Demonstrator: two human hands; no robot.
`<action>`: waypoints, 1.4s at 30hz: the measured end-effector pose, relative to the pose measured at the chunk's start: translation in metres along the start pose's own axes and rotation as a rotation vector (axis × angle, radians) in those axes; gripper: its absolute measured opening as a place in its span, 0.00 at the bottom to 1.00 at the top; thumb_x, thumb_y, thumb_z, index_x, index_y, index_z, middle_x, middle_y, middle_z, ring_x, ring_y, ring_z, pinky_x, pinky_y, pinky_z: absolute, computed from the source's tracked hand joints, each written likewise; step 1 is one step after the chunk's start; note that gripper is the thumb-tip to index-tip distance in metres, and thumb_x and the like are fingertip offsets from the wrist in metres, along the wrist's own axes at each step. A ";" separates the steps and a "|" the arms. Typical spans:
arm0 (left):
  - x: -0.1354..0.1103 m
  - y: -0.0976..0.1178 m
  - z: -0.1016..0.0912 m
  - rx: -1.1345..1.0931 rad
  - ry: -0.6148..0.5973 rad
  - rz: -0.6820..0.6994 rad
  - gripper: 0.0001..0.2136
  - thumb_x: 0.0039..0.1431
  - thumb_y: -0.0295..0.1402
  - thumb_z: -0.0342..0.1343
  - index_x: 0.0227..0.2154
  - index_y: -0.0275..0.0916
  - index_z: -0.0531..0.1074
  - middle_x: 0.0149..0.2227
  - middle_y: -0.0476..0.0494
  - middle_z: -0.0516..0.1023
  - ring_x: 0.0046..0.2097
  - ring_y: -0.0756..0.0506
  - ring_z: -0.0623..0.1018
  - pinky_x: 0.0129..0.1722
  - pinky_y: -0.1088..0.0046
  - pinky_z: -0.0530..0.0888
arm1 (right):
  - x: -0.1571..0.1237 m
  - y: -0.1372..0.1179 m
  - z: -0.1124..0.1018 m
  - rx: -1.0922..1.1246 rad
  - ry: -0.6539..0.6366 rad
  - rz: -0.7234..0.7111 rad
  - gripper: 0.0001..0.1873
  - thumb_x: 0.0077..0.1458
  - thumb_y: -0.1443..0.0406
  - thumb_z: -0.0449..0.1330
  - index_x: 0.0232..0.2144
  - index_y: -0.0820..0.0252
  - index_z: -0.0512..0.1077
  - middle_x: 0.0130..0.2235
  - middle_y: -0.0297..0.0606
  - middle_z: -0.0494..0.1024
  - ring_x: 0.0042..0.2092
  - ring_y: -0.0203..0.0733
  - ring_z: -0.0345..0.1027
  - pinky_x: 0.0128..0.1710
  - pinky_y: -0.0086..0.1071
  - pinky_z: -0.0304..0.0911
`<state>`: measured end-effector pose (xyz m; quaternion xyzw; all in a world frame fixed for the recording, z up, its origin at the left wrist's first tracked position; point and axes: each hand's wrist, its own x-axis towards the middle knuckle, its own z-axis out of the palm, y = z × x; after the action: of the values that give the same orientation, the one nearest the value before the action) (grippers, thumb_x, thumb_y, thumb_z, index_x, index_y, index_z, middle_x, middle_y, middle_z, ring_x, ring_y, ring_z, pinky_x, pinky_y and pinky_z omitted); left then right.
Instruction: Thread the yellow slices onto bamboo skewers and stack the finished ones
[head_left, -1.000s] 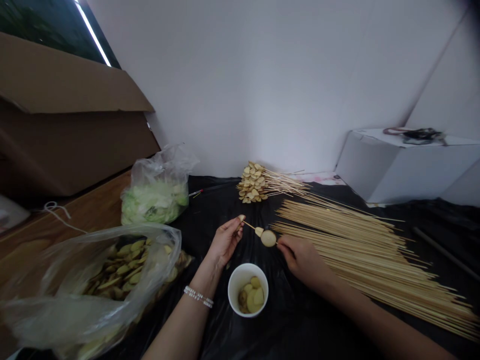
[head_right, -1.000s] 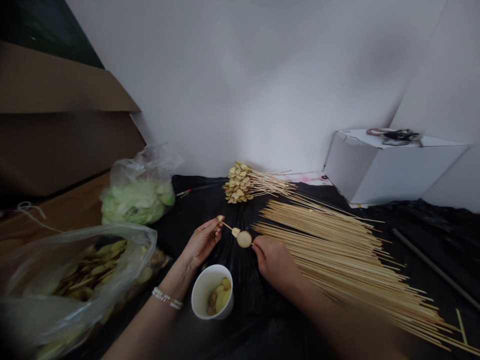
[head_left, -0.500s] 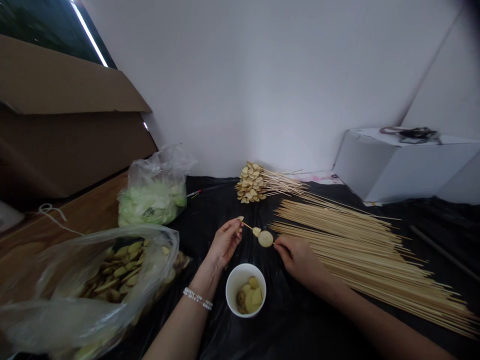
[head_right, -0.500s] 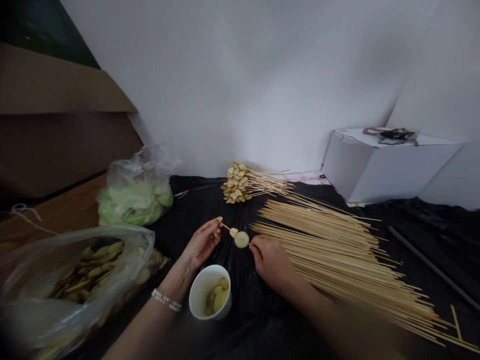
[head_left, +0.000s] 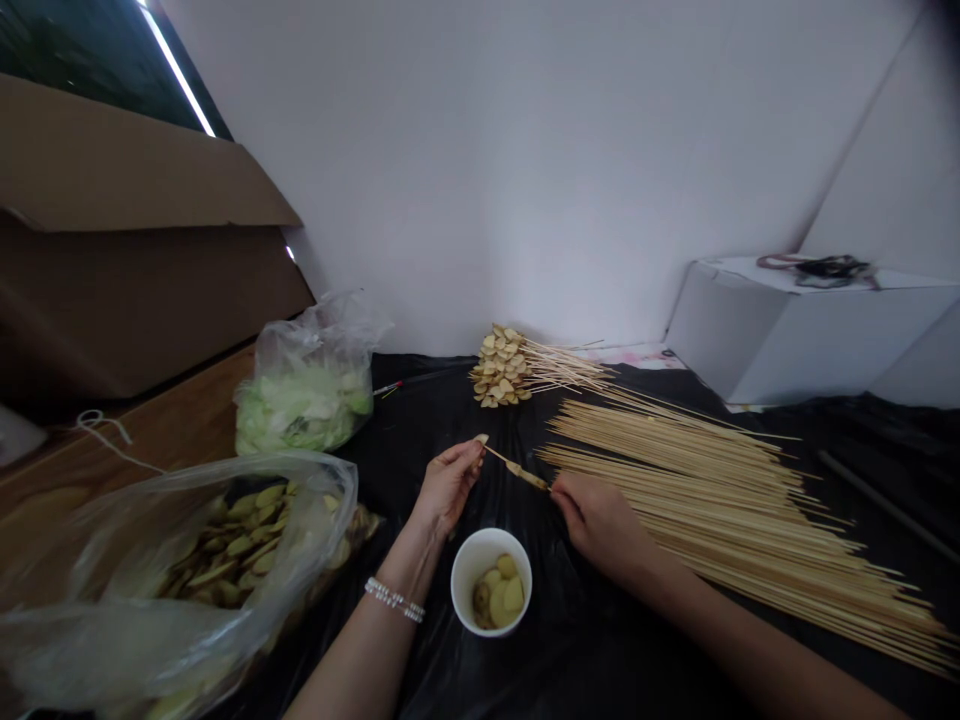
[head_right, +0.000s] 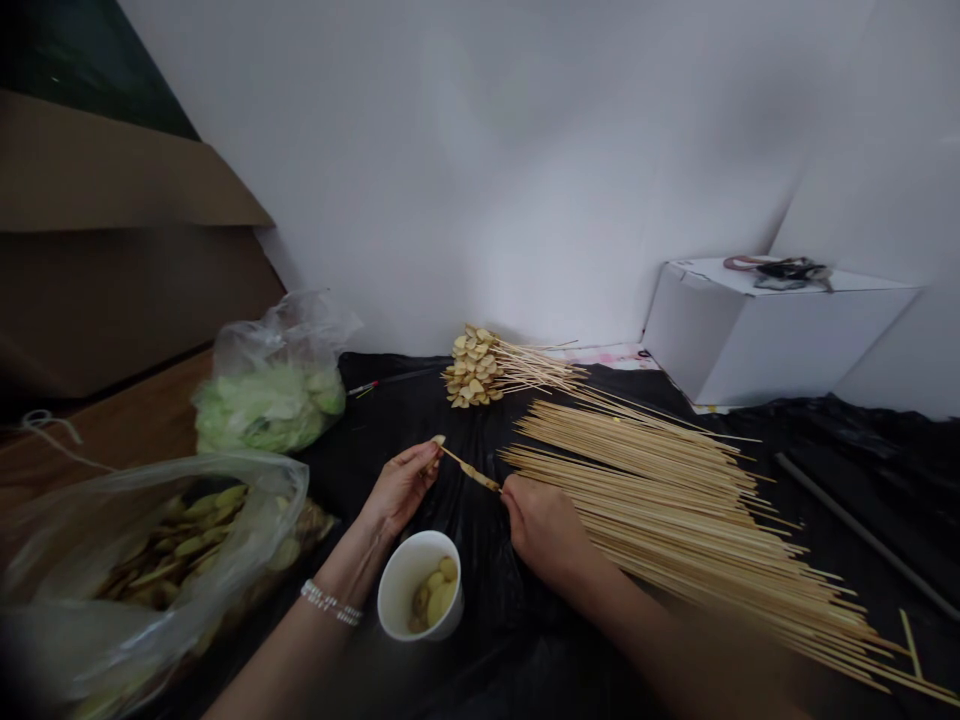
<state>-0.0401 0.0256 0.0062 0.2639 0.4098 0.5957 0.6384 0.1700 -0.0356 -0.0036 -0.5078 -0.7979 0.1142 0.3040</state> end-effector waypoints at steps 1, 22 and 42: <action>0.000 0.000 0.000 0.010 0.000 -0.001 0.08 0.39 0.23 0.69 0.26 0.30 0.79 0.26 0.43 0.79 0.25 0.56 0.73 0.24 0.85 0.70 | 0.000 -0.001 0.000 0.023 -0.012 0.008 0.12 0.60 0.67 0.47 0.28 0.59 0.68 0.29 0.38 0.74 0.32 0.39 0.65 0.32 0.31 0.54; -0.005 0.001 0.001 0.085 -0.042 -0.072 0.11 0.37 0.25 0.70 0.27 0.32 0.79 0.26 0.44 0.79 0.27 0.55 0.74 0.25 0.84 0.70 | -0.001 -0.001 0.002 0.045 -0.008 0.024 0.11 0.57 0.69 0.48 0.25 0.58 0.65 0.27 0.36 0.72 0.31 0.39 0.65 0.32 0.30 0.54; -0.009 -0.001 0.003 0.130 -0.068 -0.100 0.12 0.37 0.28 0.71 0.28 0.31 0.79 0.26 0.44 0.78 0.25 0.55 0.72 0.24 0.83 0.68 | 0.003 -0.007 0.000 0.499 -0.219 0.259 0.10 0.55 0.67 0.49 0.24 0.57 0.65 0.19 0.30 0.70 0.21 0.35 0.61 0.23 0.27 0.55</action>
<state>-0.0361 0.0175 0.0087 0.3043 0.4383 0.5260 0.6622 0.1639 -0.0364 0.0012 -0.4996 -0.7019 0.3986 0.3144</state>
